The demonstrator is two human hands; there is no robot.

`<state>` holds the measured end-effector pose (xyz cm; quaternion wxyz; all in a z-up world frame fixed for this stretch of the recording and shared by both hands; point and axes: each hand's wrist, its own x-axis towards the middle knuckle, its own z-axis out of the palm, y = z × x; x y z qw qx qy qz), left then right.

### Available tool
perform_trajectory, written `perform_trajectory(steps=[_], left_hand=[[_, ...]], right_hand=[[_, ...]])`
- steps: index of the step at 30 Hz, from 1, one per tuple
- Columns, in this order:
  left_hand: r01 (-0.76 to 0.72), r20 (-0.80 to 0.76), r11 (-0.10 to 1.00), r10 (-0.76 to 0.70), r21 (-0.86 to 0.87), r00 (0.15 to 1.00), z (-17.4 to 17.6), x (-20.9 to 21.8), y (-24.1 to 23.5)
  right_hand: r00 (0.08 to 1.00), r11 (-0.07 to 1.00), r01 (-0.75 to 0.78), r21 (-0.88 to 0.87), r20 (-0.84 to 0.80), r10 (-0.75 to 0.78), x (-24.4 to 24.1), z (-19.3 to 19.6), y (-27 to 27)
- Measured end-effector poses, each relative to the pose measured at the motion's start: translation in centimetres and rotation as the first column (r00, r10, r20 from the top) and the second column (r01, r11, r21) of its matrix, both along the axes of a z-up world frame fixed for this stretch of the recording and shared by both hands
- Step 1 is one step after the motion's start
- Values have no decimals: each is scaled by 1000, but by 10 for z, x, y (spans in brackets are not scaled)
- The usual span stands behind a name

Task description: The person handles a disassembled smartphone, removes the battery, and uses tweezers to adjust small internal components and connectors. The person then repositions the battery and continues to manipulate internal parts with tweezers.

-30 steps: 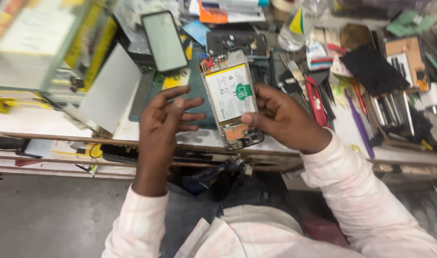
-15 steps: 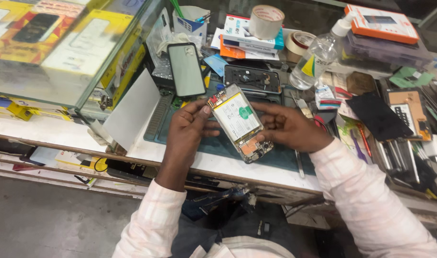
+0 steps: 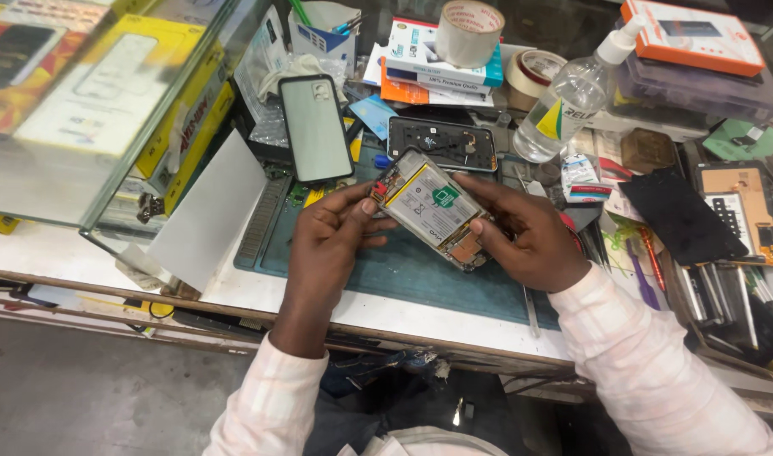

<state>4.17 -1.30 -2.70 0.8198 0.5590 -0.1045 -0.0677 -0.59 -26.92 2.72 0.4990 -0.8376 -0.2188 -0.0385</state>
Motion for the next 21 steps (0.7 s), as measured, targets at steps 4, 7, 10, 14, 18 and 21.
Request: perform_trajectory(steps=[4, 7, 10, 14, 18, 21], left_hand=[[-41, 23, 999, 41, -15, 999, -6, -8, 2], [-50, 48, 999, 50, -10, 998, -9, -11, 3], [-59, 60, 998, 59, -1, 996, -8, -13, 3], [-73, 64, 997, 73, -3, 995, -6, -16, 4], [-85, 67, 996, 85, -12, 994, -6, -16, 4], [-88, 81, 996, 90, -17, 993, -5, -17, 3]], right_hand=[[998, 994, 22, -104, 68, -15, -1, -1, 2], [986, 984, 56, -170, 165, -28, -2, -1, 3], [960, 972, 72, -224, 280, -6, -3, 0, 4], [941, 963, 88, -254, 338, 3, -5, 1, 6], [929, 961, 90, -261, 369, 13, -7, 3, 7], [930, 963, 91, -255, 368, 10, -8, 4, 8]])
